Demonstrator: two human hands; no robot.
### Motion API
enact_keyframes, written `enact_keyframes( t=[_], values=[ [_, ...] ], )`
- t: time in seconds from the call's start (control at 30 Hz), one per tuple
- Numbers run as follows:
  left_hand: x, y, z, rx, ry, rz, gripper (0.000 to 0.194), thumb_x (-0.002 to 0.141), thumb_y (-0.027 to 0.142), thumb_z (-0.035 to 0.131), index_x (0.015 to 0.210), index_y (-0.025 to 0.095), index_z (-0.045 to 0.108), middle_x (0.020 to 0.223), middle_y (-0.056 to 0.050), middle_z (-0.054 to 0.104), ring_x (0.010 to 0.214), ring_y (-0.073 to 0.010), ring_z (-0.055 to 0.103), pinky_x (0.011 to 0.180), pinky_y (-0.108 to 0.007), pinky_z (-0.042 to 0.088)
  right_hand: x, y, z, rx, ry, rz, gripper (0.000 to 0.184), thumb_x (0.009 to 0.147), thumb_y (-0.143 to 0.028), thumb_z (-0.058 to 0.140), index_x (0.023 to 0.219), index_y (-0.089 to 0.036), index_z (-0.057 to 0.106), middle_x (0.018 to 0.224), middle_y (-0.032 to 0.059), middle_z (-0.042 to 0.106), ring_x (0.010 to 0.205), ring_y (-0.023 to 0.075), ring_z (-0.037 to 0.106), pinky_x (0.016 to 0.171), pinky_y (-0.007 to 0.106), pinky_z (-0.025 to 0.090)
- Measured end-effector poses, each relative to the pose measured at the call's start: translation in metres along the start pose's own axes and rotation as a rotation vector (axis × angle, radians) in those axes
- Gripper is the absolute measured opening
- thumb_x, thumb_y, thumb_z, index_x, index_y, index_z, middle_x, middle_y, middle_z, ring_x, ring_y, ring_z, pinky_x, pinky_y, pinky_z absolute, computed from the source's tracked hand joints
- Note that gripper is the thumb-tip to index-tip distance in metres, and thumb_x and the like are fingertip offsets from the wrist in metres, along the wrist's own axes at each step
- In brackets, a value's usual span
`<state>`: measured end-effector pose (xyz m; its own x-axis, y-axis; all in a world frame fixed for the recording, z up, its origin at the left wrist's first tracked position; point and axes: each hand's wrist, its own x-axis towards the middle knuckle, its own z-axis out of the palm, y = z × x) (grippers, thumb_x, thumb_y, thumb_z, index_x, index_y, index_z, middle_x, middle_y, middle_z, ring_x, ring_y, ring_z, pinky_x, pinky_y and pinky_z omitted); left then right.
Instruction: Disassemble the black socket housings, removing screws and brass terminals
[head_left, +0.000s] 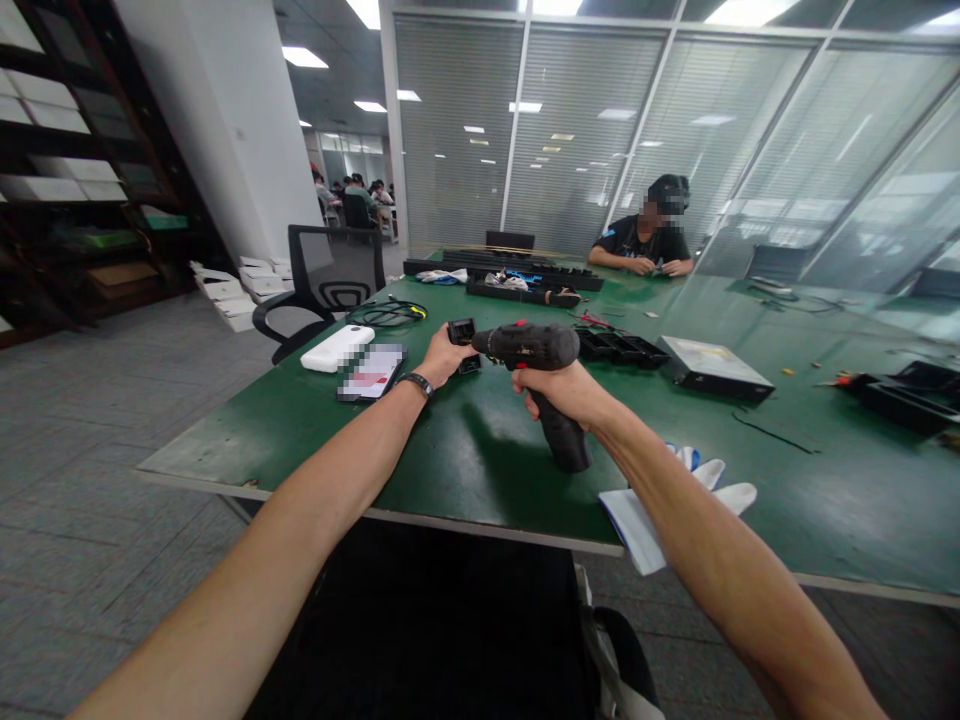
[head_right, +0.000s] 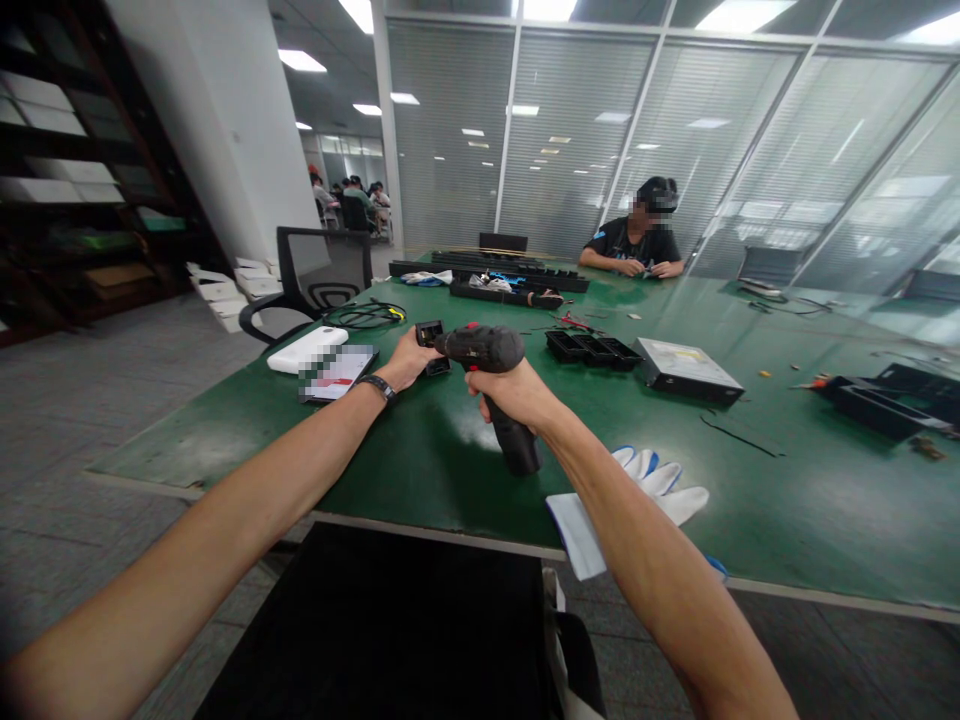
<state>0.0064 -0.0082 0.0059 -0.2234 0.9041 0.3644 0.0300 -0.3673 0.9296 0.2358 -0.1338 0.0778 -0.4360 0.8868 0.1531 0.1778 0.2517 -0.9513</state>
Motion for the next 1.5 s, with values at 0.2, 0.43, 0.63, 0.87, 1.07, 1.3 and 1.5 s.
enact_keyframes(
  t=[0.2, 0.43, 0.63, 0.87, 1.07, 1.3, 1.5],
  values=[
    [-0.0017, 0.0026, 0.0004, -0.005, -0.008, -0.011, 0.064, 0.046, 0.023, 0.099, 0.099, 0.016, 0.063, 0.093, -0.005, 0.072, 0.090, -0.0211, 0.068, 0.093, -0.039, 0.054, -0.0005, -0.0007, 0.0000, -0.012, 0.003, -0.004, 0.010, 0.079, -0.025, 0.067, 0.072, -0.019, 0.063, 0.044, -0.0012, 0.058, 0.037, 0.0133, 0.052, 0.041, 0.025, 0.043],
    [-0.0002, 0.0010, 0.0003, 0.005, -0.006, 0.000, 0.061, 0.047, 0.023, 0.098, 0.097, 0.016, 0.064, 0.092, -0.004, 0.072, 0.088, -0.0198, 0.066, 0.091, -0.037, 0.053, -0.0002, -0.0006, 0.0007, -0.011, 0.000, -0.002, 0.010, 0.077, -0.024, 0.067, 0.071, -0.019, 0.062, 0.045, -0.0009, 0.059, 0.038, 0.0134, 0.053, 0.041, 0.024, 0.043],
    [-0.0003, 0.0003, -0.0001, -0.001, -0.009, 0.000, 0.064, 0.047, 0.026, 0.099, 0.098, 0.016, 0.063, 0.092, -0.003, 0.072, 0.088, -0.0192, 0.067, 0.090, -0.036, 0.053, -0.0008, -0.0013, -0.0008, -0.002, 0.003, 0.020, 0.009, 0.078, -0.025, 0.067, 0.073, -0.019, 0.063, 0.043, -0.0009, 0.058, 0.036, 0.0136, 0.052, 0.041, 0.025, 0.043],
    [0.0001, 0.0013, 0.0005, -0.001, -0.008, -0.008, 0.065, 0.045, 0.027, 0.099, 0.098, 0.017, 0.062, 0.094, -0.004, 0.071, 0.088, -0.0197, 0.065, 0.090, -0.036, 0.052, -0.0001, -0.0013, -0.0003, 0.000, 0.003, 0.016, 0.009, 0.077, -0.024, 0.067, 0.072, -0.019, 0.063, 0.044, -0.0011, 0.058, 0.038, 0.0138, 0.053, 0.042, 0.025, 0.043],
    [-0.0012, 0.0025, 0.0001, -0.005, -0.012, -0.016, 0.063, 0.046, 0.026, 0.097, 0.097, 0.018, 0.061, 0.092, -0.003, 0.070, 0.086, -0.0193, 0.064, 0.090, -0.036, 0.051, -0.0014, -0.0026, -0.0008, 0.003, 0.001, 0.016, 0.009, 0.077, -0.025, 0.067, 0.072, -0.019, 0.064, 0.044, -0.0008, 0.058, 0.037, 0.0136, 0.051, 0.040, 0.025, 0.042],
    [-0.0008, 0.0012, 0.0008, -0.005, -0.014, -0.007, 0.059, 0.049, 0.026, 0.094, 0.097, 0.017, 0.062, 0.091, -0.003, 0.069, 0.084, -0.0184, 0.063, 0.088, -0.035, 0.051, -0.0012, -0.0031, 0.0011, 0.011, 0.004, -0.004, 0.009, 0.075, -0.023, 0.068, 0.070, -0.020, 0.061, 0.045, -0.0016, 0.058, 0.038, 0.0134, 0.053, 0.041, 0.024, 0.042],
    [-0.0013, 0.0021, 0.0010, -0.002, -0.007, -0.022, 0.058, 0.049, 0.026, 0.095, 0.096, 0.018, 0.062, 0.090, -0.003, 0.069, 0.085, -0.0191, 0.064, 0.089, -0.037, 0.052, -0.0020, -0.0040, 0.0009, 0.011, -0.001, -0.010, 0.008, 0.075, -0.024, 0.067, 0.071, -0.019, 0.062, 0.044, -0.0015, 0.057, 0.037, 0.0131, 0.051, 0.039, 0.024, 0.040]
  ],
)
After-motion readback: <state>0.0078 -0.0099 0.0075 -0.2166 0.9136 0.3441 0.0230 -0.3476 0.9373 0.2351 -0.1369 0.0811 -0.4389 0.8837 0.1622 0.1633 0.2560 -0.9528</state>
